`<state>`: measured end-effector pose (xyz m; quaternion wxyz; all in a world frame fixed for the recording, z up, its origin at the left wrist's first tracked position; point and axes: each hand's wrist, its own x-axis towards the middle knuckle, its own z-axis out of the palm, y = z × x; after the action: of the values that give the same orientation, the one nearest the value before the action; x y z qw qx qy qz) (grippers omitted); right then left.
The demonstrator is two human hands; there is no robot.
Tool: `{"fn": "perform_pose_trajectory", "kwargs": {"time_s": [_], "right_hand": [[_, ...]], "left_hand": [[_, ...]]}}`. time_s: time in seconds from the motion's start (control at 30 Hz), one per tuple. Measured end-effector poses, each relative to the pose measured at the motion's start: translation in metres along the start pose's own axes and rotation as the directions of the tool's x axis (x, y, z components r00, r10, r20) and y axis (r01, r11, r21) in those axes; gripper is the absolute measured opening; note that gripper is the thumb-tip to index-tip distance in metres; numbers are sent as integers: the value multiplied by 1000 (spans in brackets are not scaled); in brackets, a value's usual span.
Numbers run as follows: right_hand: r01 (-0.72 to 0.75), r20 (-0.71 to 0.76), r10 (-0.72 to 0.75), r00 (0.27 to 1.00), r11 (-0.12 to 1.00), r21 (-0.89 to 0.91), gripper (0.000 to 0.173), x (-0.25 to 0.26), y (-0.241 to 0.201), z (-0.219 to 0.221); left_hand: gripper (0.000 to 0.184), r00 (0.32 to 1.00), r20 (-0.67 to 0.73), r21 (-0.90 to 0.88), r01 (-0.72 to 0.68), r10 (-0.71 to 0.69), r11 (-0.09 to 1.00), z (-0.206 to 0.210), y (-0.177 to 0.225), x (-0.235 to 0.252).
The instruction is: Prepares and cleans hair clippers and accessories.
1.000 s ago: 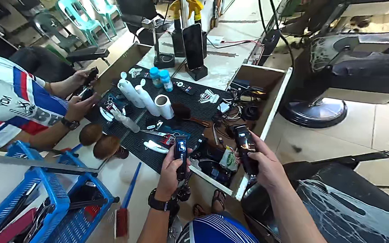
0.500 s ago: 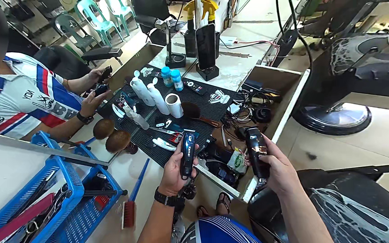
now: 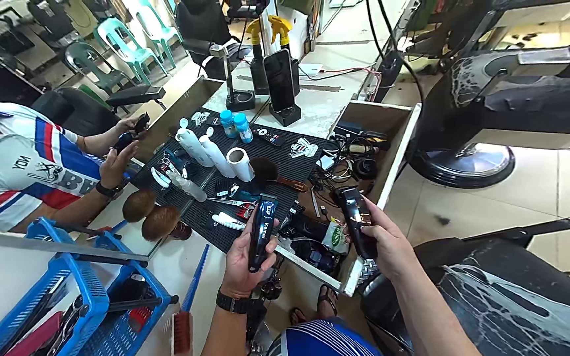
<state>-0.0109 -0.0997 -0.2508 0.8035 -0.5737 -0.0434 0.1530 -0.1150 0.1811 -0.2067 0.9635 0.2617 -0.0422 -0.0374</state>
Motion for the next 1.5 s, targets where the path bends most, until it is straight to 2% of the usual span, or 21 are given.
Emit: {"fn": "perform_pose_trajectory", "kwargs": {"time_s": [0.2,0.37,0.5,0.63,0.7,0.8,0.93,1.5], "right_hand": [[-27,3,26,1000,999,25,70,1,-1,-2],[-18,5,18,1000,999,36,70,1,0,-2],[-24,0,24,1000,999,24,70,0,-2,2],[-35,-1,35,999,999,14,70,-2,-10,15],[-33,1,33,999,999,16,70,-4,-14,24],[-18,33,18,999,999,29,69,-6,-15,34],[-22,44,21,999,999,33,69,-9,-14,41],[-40,61,35,998,996,77,68,-9,-13,39]], "left_hand": [[52,998,40,-3,-40,40,999,2,3,0],[61,998,17,88,-55,53,995,8,7,-2],[56,981,-111,362,-110,160,926,19,2,3],[52,957,-205,577,-52,205,815,26,-12,9],[57,958,-222,587,-16,181,809,27,-22,11],[46,955,-257,564,21,151,826,29,-33,15],[47,967,-213,571,10,136,821,23,-42,18],[49,978,-178,566,15,104,824,17,-48,18]]}}
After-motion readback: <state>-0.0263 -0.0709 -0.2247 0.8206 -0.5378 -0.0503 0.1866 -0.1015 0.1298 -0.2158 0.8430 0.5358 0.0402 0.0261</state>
